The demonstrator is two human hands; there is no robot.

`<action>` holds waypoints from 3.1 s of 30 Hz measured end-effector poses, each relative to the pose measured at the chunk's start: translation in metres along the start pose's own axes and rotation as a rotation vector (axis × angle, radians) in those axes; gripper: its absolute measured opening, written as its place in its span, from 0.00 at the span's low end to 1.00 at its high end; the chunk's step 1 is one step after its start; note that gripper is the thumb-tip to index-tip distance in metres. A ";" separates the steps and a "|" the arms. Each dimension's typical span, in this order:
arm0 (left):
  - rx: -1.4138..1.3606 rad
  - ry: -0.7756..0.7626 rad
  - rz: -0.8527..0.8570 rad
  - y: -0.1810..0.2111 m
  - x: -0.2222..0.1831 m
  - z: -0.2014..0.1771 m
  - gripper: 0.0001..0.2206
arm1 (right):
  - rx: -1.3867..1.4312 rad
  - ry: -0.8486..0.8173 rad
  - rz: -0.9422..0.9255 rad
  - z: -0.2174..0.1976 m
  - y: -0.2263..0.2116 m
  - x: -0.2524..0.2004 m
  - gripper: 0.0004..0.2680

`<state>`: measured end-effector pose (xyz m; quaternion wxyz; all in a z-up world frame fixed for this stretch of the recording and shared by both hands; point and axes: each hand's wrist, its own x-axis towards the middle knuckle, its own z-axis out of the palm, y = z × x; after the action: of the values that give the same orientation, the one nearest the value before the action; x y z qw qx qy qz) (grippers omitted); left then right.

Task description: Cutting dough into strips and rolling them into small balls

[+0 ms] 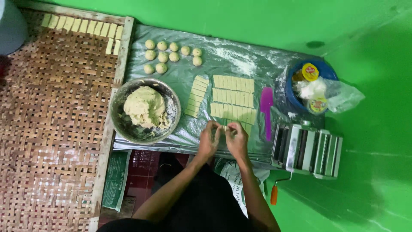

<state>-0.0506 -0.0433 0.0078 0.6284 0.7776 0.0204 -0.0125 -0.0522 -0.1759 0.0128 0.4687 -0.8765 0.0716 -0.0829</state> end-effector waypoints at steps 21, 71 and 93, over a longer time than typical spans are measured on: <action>-0.393 0.133 -0.291 0.015 0.085 -0.344 0.10 | 0.675 -0.611 0.299 0.244 -0.237 0.121 0.10; -0.461 0.531 -0.378 -0.112 0.270 -0.448 0.15 | 0.183 -0.507 -0.019 0.477 -0.217 0.290 0.06; -0.011 0.773 -0.324 -0.155 0.293 -0.434 0.07 | 0.088 -0.728 -0.167 0.522 -0.210 0.309 0.07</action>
<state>0.2318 0.4183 -0.0659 0.5685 0.7083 0.3770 0.1818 0.3703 0.3000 -0.0734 0.4925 -0.8303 -0.1752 0.1932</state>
